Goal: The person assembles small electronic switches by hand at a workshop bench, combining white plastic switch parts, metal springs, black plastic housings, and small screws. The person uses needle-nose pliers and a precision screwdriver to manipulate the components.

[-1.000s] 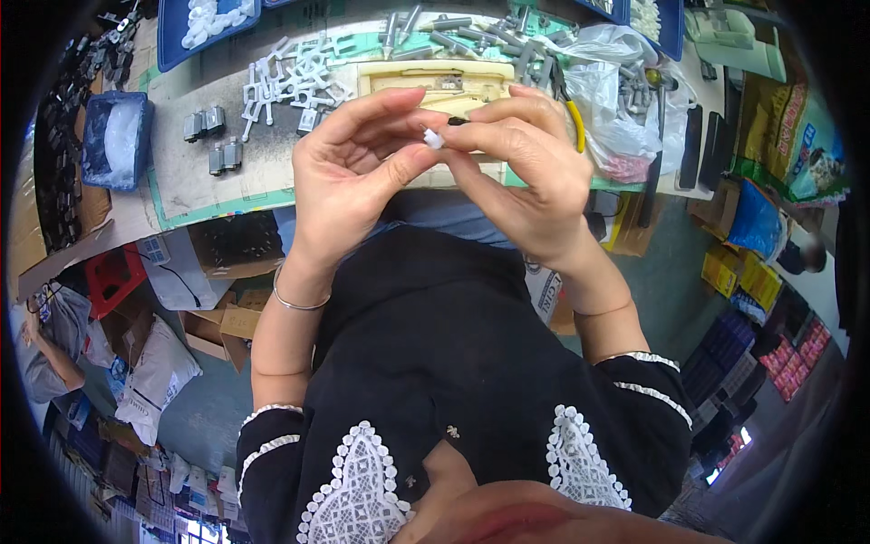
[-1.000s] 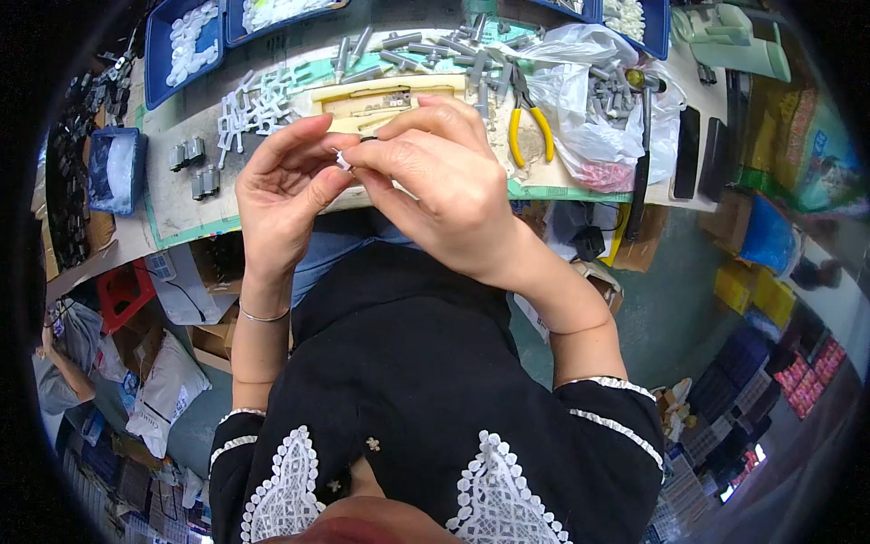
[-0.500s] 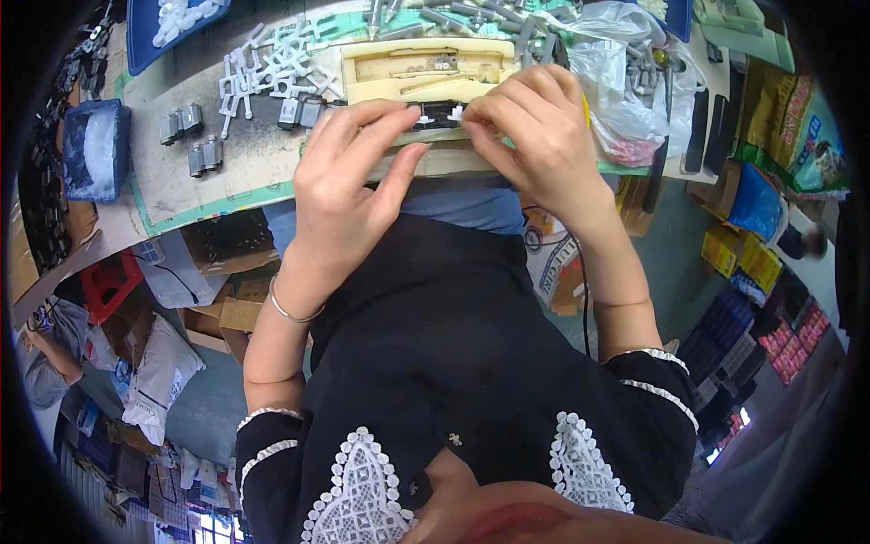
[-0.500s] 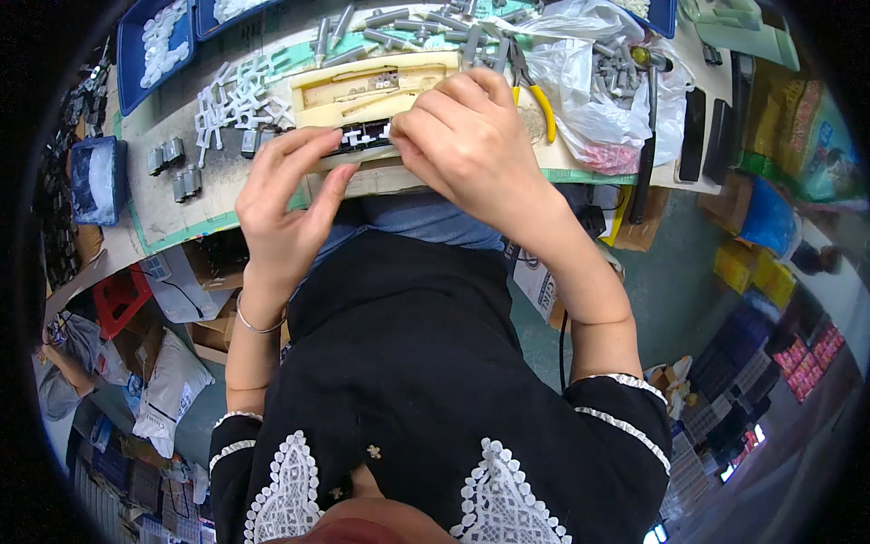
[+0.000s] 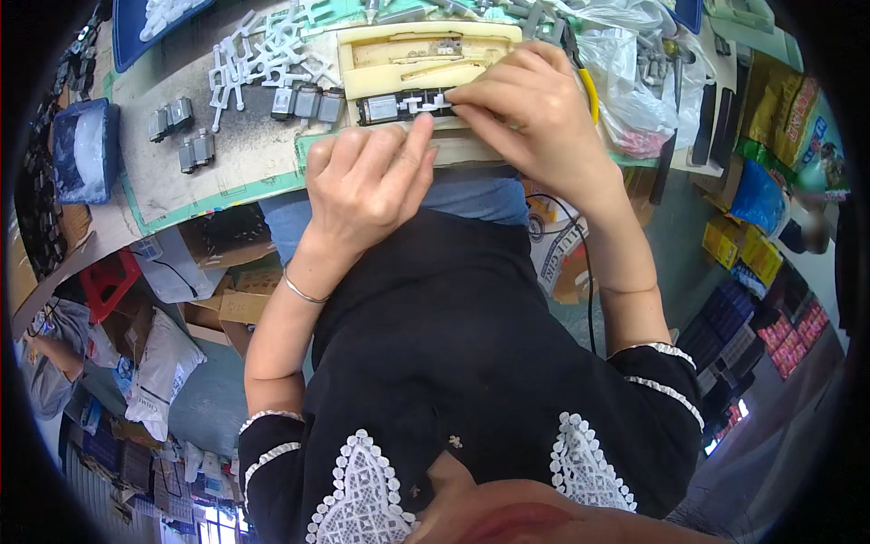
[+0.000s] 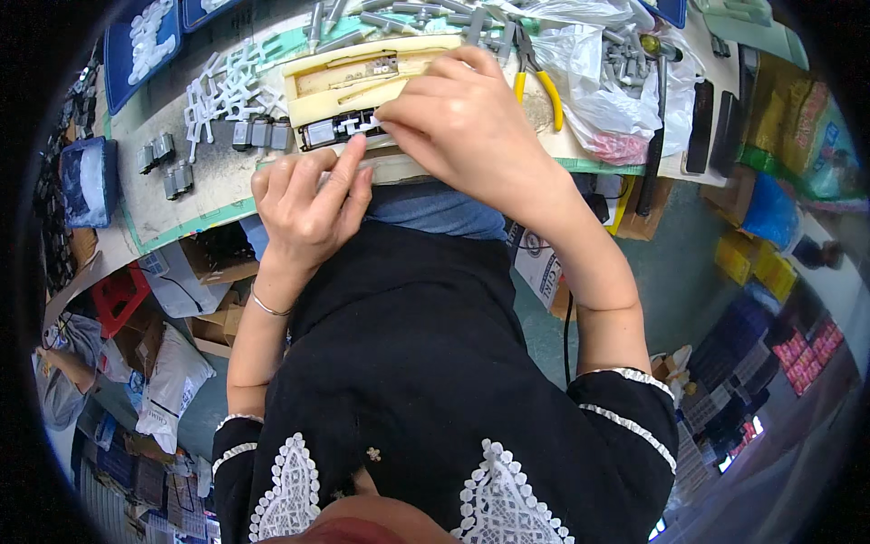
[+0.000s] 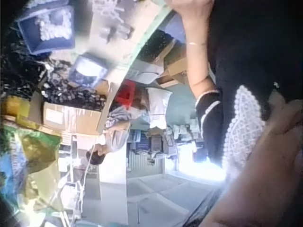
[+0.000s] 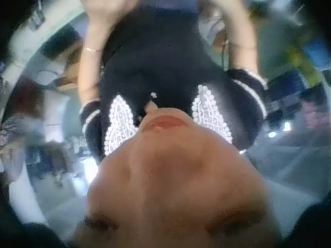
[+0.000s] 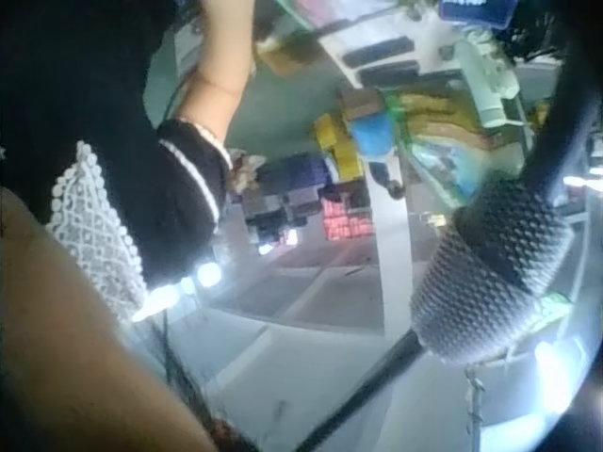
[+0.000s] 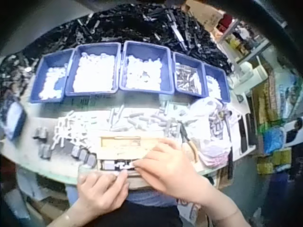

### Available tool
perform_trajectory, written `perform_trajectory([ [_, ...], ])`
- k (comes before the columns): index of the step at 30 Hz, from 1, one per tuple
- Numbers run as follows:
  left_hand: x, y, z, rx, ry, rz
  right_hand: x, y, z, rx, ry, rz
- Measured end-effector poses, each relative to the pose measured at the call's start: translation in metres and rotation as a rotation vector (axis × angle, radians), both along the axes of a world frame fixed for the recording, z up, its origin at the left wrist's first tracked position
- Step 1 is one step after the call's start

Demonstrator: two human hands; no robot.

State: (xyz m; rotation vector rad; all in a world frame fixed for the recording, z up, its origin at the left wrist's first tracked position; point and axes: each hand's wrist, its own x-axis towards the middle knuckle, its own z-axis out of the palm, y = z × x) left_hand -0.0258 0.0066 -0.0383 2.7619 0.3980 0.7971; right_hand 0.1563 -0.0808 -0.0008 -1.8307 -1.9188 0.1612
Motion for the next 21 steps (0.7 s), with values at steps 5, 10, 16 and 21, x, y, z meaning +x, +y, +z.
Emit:
perform_trajectory([
  [5,0.007,-0.003,-0.003,0.084,0.04,-0.047,0.002,-0.001,0.0,-0.088,0.062,-0.062],
  [10,0.007,-0.014,-0.006,0.234,0.133,-0.042,-0.001,0.01,0.009,-0.071,-0.028,-0.015],
  [16,0.001,-0.009,-0.002,0.136,0.112,-0.092,-0.004,0.004,0.0,-0.061,0.044,-0.073],
  [21,0.004,0.054,0.021,-0.076,0.068,0.168,0.047,-0.023,0.011,0.013,0.346,-0.571],
])
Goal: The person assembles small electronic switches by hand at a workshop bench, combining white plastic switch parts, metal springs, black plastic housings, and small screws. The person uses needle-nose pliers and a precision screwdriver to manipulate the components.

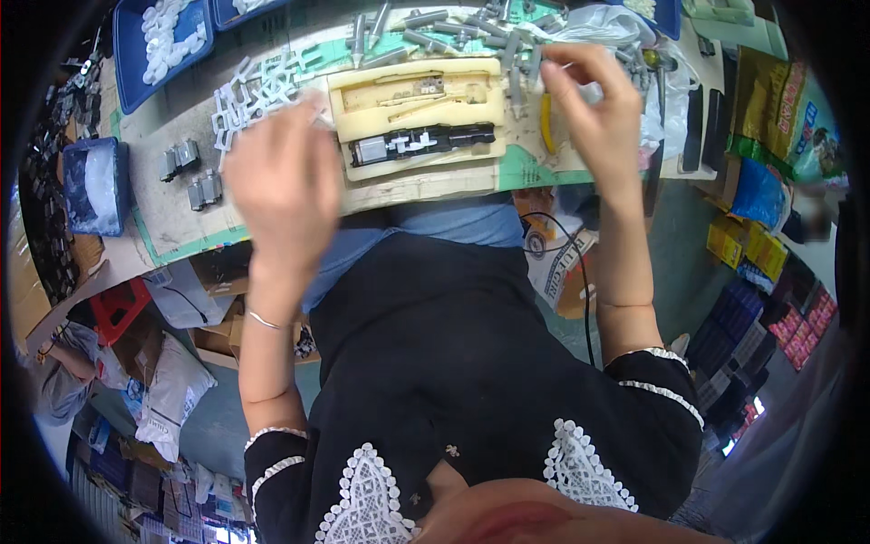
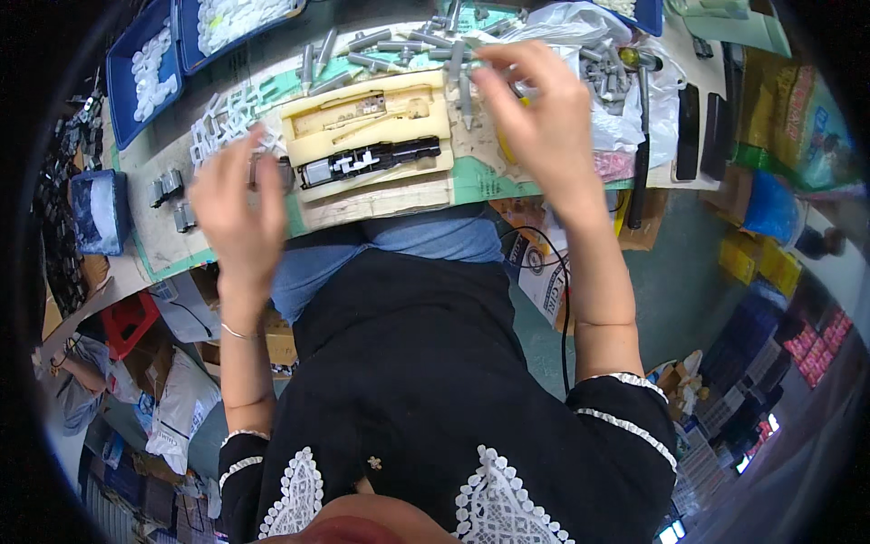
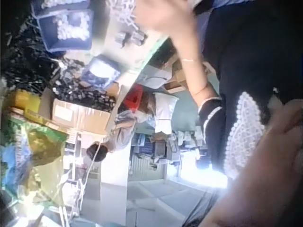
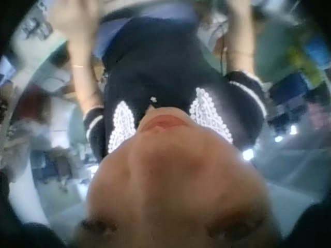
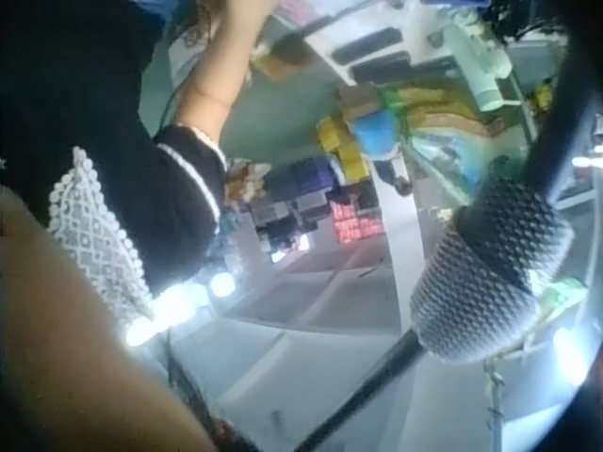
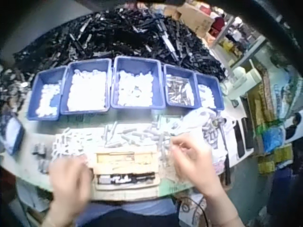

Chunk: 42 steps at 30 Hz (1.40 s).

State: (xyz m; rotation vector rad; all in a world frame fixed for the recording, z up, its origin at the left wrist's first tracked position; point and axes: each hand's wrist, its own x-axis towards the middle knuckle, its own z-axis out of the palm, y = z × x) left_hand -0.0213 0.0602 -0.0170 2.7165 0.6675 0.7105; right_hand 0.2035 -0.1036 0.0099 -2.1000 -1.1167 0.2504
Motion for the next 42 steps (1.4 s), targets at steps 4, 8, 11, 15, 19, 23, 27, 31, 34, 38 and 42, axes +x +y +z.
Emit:
perform_trajectory([
  [4,0.013,0.044,0.0,0.136,0.192,0.182,0.034,-0.014,-0.007,-0.2,-0.304,-0.111],
  [8,0.015,0.054,-0.006,-0.034,0.162,0.141,0.038,-0.022,-0.007,-0.267,-0.354,-0.127],
  [11,0.015,0.055,-0.001,-0.106,0.162,0.152,0.039,-0.02,0.0,-0.371,-0.307,-0.182],
  [15,0.011,0.054,0.005,-0.239,0.084,0.179,0.039,-0.016,0.009,-0.348,-0.54,-0.105],
  [19,0.003,0.058,0.004,-0.291,-0.056,0.233,0.042,0.015,0.005,-0.091,-0.517,0.115],
  [23,0.001,0.048,0.018,-0.302,-0.16,0.225,0.06,0.018,-0.004,-0.26,-0.379,0.118],
  [27,-0.013,0.033,0.018,-0.58,-0.351,0.306,0.058,0.004,0.004,-0.34,-0.324,0.13],
  [31,-0.018,0.021,0.024,-0.544,-0.239,0.253,0.033,-0.004,0.013,-0.22,-0.371,0.19],
  [34,-0.016,0.017,0.022,-0.336,-0.271,0.09,0.006,-0.003,0.008,-0.207,-0.234,0.233],
  [38,-0.013,0.001,0.03,-0.495,-0.214,0.172,-0.013,0.005,-0.01,-0.274,-0.003,0.12],
  [42,-0.02,0.006,0.031,-0.325,-0.266,0.122,-0.014,0.004,-0.012,-0.238,-0.046,0.041],
])
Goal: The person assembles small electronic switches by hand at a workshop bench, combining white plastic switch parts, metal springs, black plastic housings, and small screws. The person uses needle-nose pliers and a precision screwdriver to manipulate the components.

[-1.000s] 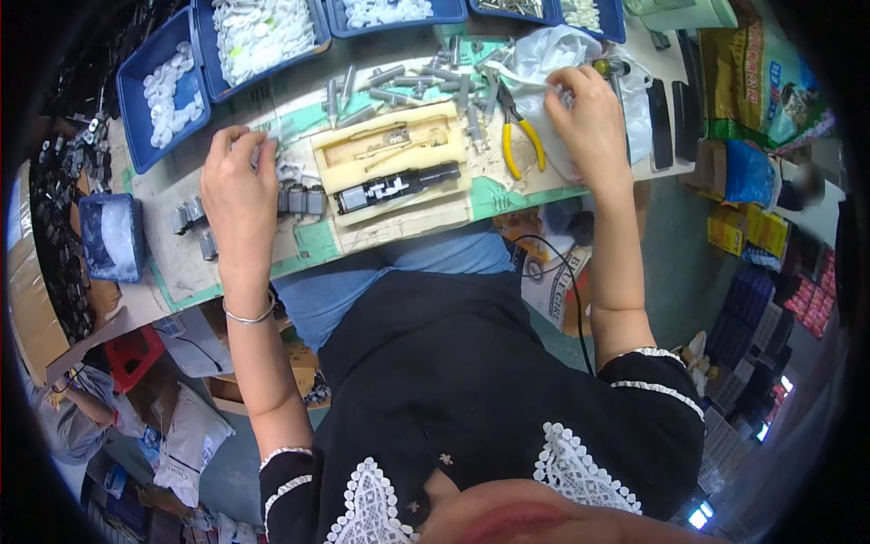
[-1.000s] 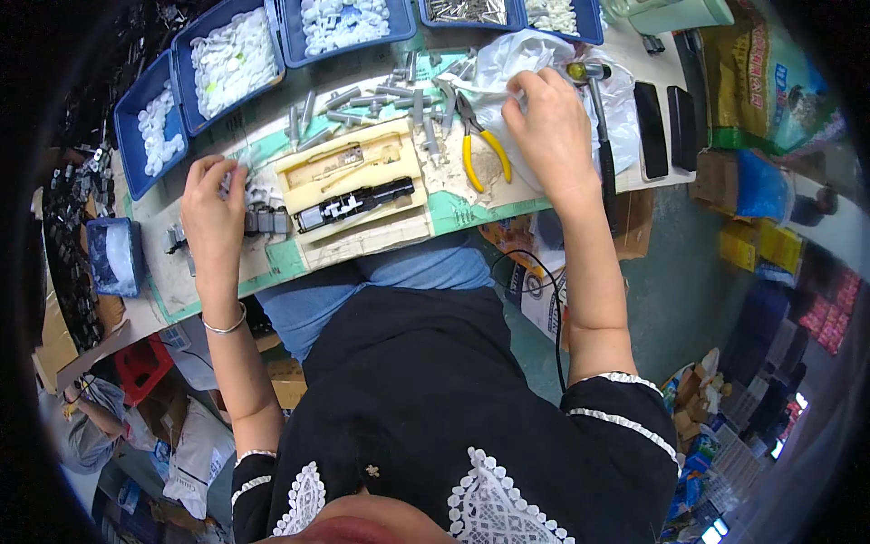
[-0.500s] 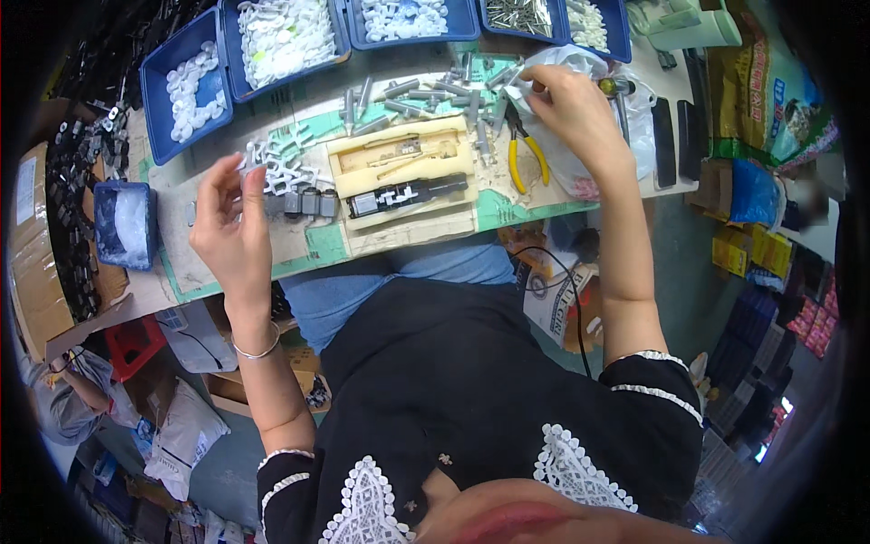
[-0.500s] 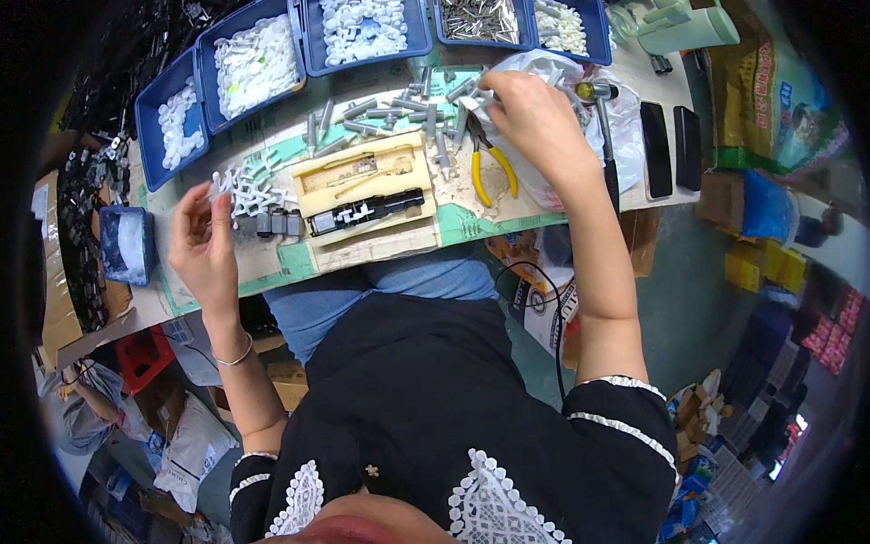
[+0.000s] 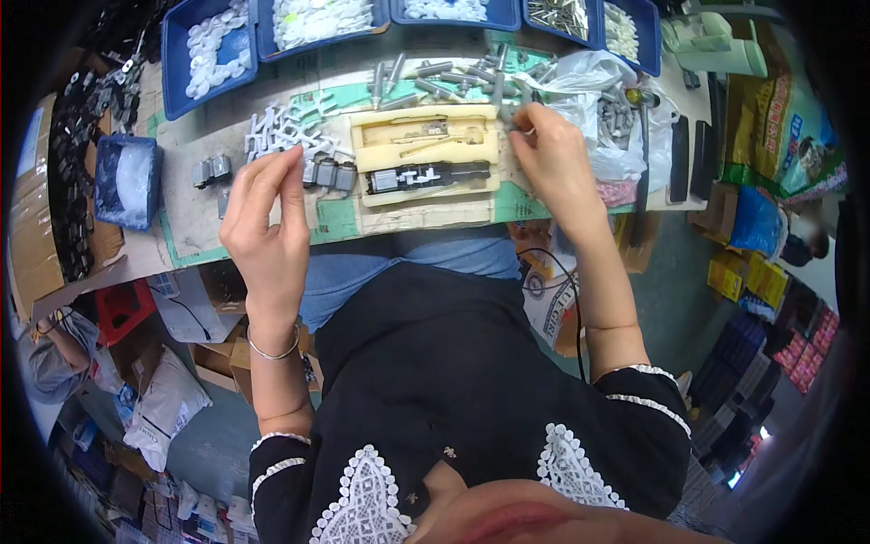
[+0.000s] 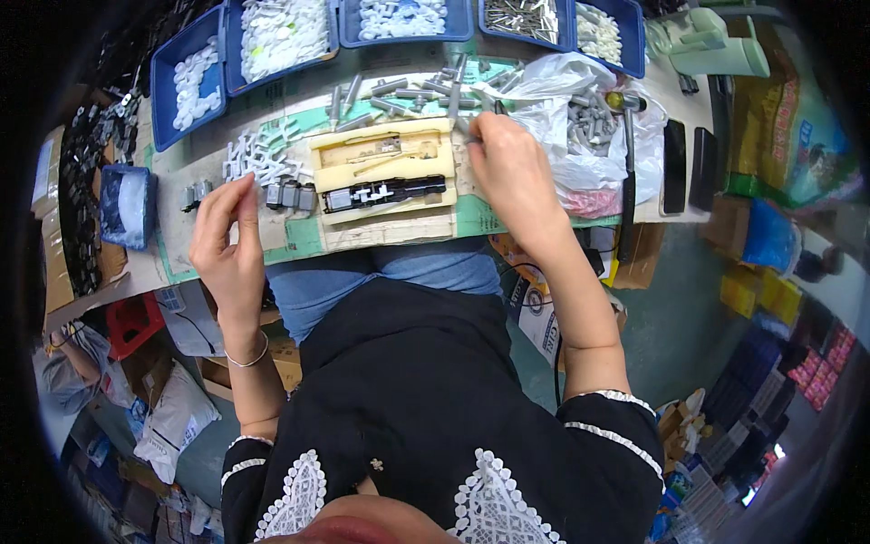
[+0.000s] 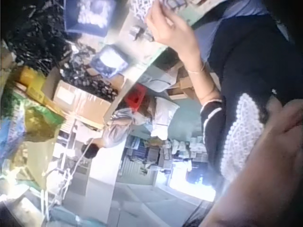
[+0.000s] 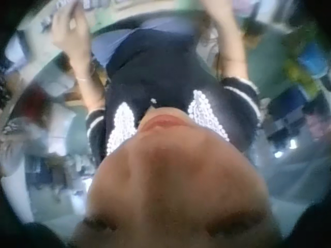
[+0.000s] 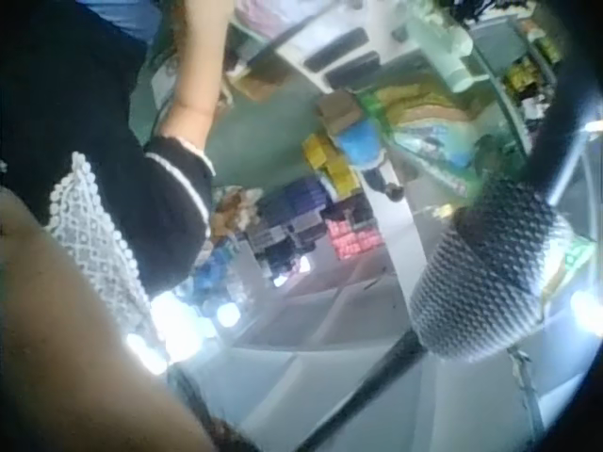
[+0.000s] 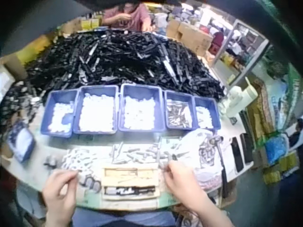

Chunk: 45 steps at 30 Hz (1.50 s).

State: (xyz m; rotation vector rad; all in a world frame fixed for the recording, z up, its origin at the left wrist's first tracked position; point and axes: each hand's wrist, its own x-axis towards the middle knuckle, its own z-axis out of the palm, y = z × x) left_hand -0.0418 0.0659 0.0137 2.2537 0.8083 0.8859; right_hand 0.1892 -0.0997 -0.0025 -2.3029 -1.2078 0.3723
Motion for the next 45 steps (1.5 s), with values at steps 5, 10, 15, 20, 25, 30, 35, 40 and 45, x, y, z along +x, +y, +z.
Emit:
perform_trajectory([
  [5,-0.013,0.006,-0.001,0.013,0.019,0.052,0.013,-0.002,0.006,0.066,0.02,-0.171],
  [10,-0.014,0.004,0.001,-0.09,-0.007,0.1,0.02,0.016,-0.002,-0.067,-0.166,-0.109],
  [15,-0.031,0.013,0.01,-0.042,-0.059,0.116,0.007,0.031,0.008,-0.195,-0.145,-0.157],
  [20,-0.066,0.04,0.026,0.039,-0.019,0.325,0.017,0.015,-0.011,0.018,0.005,-0.217],
  [25,-0.117,0.113,0.039,0.143,0.048,0.474,0.041,-0.001,-0.029,0.338,0.132,-0.15],
  [30,-0.125,0.158,0.018,0.501,0.442,0.212,0.045,0.0,-0.026,0.382,0.124,-0.12],
  [35,-0.124,0.177,-0.006,0.56,0.572,0.116,0.05,-0.009,-0.027,0.375,0.551,-0.338],
  [40,-0.126,0.173,0.009,0.562,0.575,0.127,0.069,-0.024,-0.027,0.507,0.824,-0.41],
  [45,-0.114,0.14,0.039,0.359,0.309,0.184,0.058,-0.012,-0.002,0.465,0.959,-0.414],
])
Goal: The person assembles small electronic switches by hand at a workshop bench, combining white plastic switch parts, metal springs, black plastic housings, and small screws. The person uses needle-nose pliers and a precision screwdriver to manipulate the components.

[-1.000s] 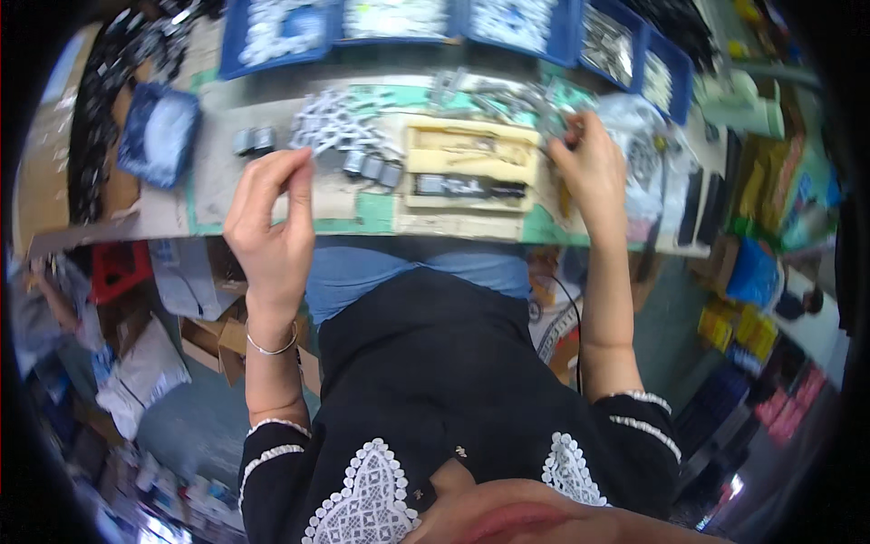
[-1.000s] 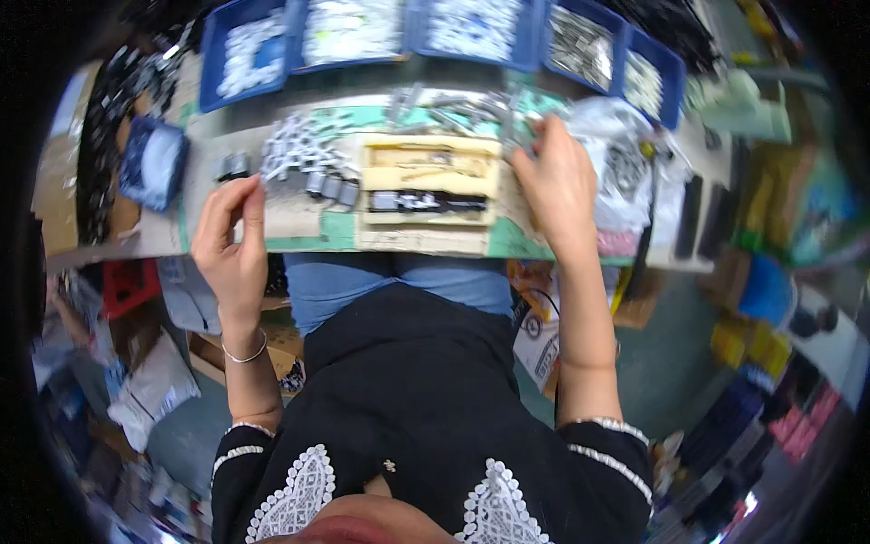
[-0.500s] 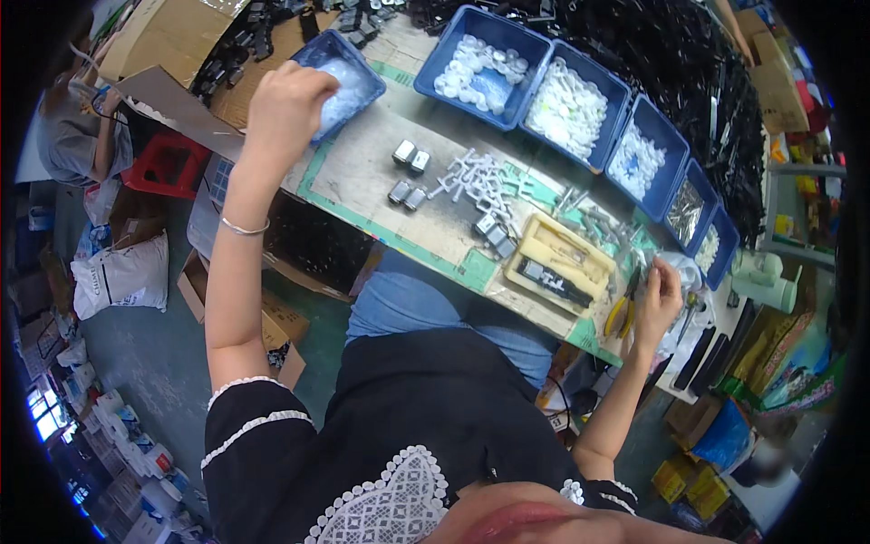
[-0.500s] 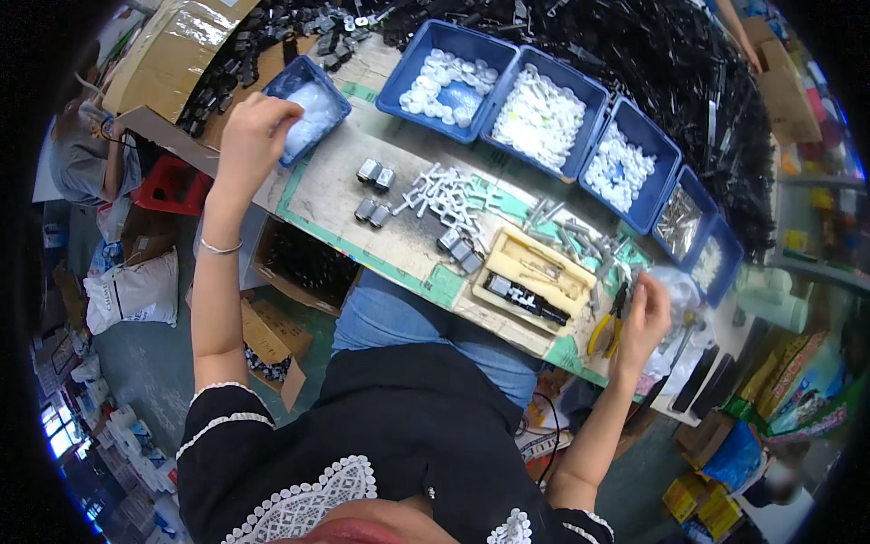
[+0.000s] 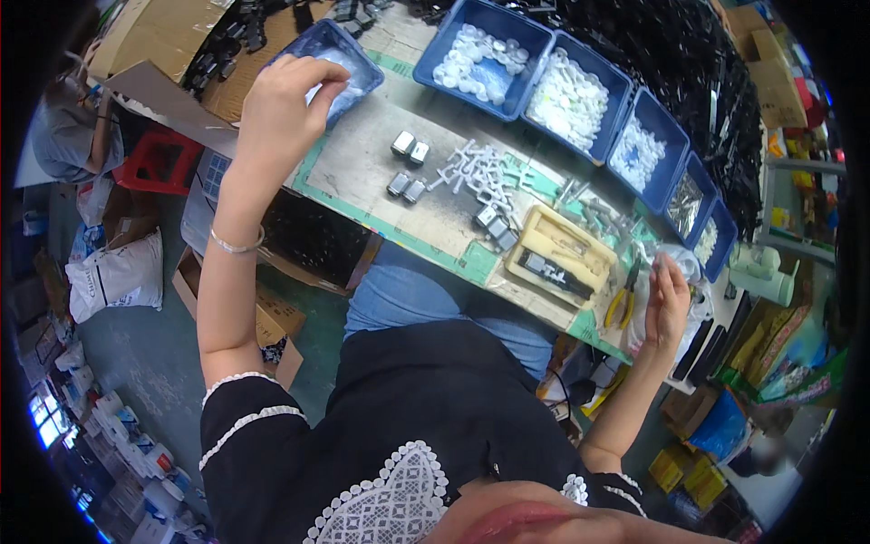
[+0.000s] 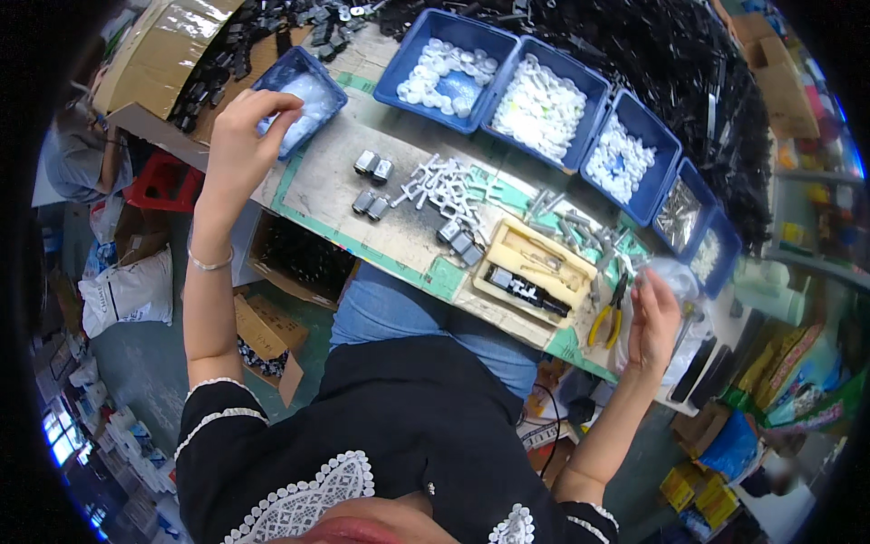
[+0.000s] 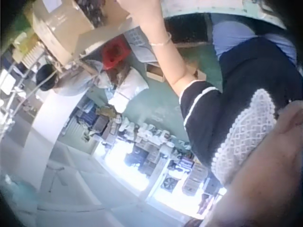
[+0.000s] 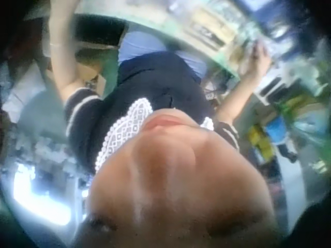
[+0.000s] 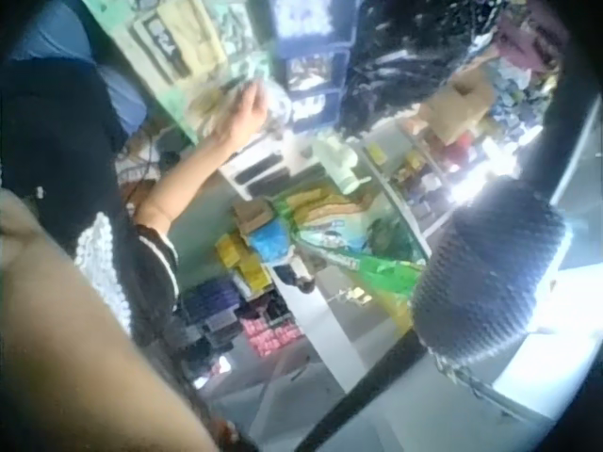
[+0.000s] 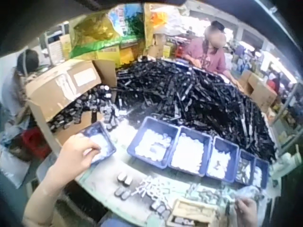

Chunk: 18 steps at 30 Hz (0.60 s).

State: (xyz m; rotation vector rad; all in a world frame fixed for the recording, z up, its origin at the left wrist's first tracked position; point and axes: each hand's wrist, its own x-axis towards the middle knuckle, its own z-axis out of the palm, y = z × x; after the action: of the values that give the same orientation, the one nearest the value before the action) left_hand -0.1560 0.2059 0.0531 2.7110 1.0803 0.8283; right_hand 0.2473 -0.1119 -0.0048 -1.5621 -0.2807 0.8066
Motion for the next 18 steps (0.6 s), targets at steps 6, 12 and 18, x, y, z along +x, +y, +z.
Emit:
perform_trajectory([
  [6,0.046,-0.062,-0.004,-0.761,-0.578,-0.054,-0.047,0.037,0.017,0.142,-0.043,0.195],
  [12,0.085,-0.097,-0.023,-1.357,-0.864,-0.252,-0.093,0.066,0.033,0.378,-0.087,0.442],
  [18,0.11,-0.122,-0.036,-1.57,-0.87,-0.246,-0.11,0.055,0.033,0.357,-0.23,0.488],
])
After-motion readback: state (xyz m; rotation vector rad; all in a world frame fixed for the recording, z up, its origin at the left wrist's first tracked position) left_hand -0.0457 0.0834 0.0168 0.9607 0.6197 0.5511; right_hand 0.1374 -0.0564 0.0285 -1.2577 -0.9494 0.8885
